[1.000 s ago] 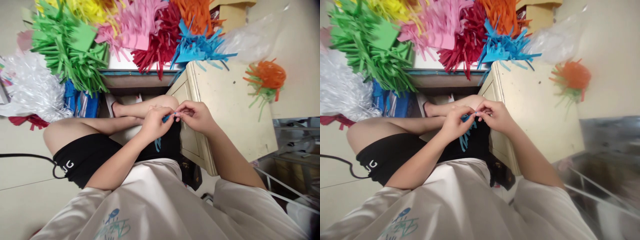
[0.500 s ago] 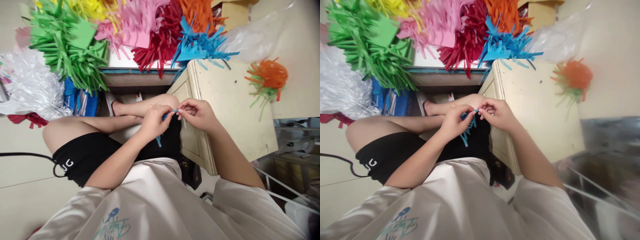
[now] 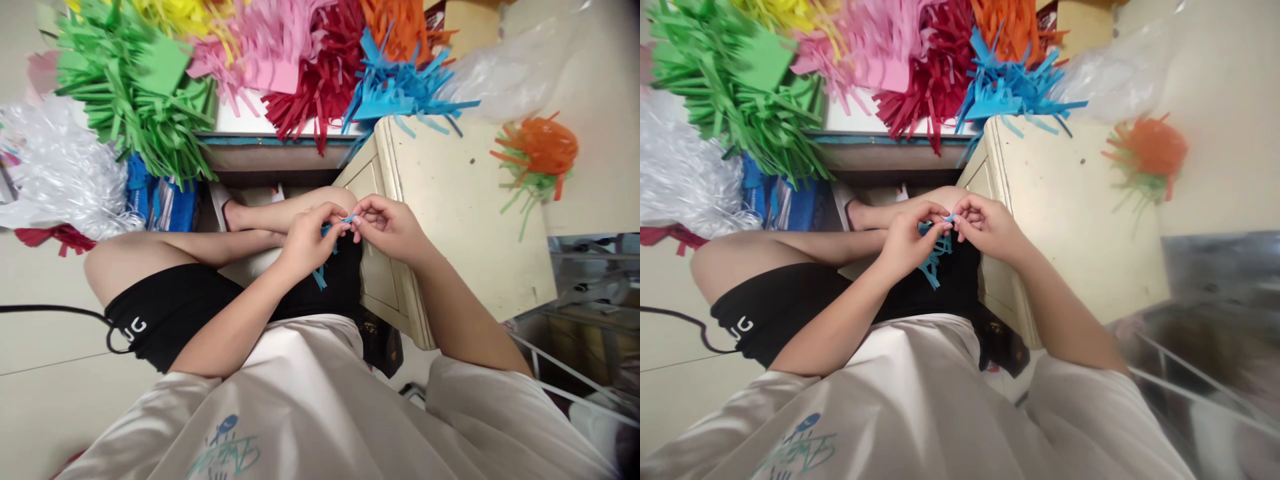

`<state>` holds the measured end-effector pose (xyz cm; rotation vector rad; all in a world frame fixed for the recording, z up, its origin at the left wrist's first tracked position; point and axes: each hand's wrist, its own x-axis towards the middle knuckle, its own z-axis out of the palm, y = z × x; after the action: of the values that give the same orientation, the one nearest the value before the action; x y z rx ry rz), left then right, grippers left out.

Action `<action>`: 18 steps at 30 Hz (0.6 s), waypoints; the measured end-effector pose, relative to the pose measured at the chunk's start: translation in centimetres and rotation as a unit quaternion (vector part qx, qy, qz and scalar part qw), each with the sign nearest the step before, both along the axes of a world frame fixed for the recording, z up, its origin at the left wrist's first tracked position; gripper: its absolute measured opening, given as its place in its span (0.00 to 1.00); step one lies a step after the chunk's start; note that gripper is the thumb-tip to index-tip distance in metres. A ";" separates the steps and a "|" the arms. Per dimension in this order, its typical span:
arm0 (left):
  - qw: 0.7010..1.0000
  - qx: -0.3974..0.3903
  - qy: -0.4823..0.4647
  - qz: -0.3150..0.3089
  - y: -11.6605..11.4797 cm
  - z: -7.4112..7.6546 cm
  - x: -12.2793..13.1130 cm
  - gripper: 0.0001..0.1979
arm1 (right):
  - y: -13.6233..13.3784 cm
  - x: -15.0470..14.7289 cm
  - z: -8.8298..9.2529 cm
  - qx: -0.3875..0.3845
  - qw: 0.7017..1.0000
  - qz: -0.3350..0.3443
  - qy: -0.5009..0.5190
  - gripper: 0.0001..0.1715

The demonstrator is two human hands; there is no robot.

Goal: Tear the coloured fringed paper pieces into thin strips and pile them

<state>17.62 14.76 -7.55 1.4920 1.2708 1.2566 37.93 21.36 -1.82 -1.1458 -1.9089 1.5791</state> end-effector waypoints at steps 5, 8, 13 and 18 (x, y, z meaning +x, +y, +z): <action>1.000 0.003 0.023 -0.011 0.0 0.2 -0.1 0.07 | -0.1 -0.2 0.0 0.007 1.000 -0.005 0.002 0.25; 0.999 0.027 0.036 -0.018 0.1 0.3 -0.2 0.07 | -0.2 -0.2 0.2 0.012 1.000 -0.004 0.004 0.26; 0.994 0.050 0.099 -0.006 0.1 0.1 -0.3 0.07 | 0.1 0.1 0.6 0.039 0.999 -0.019 -0.002 0.23; 0.990 0.058 0.132 -0.002 0.1 -0.2 -0.5 0.05 | 0.5 0.6 0.5 0.077 0.995 -0.062 -0.011 0.20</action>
<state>17.12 14.88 -7.73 1.7898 1.3825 1.1752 38.52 21.88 -1.28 -1.1945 -1.8967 1.3348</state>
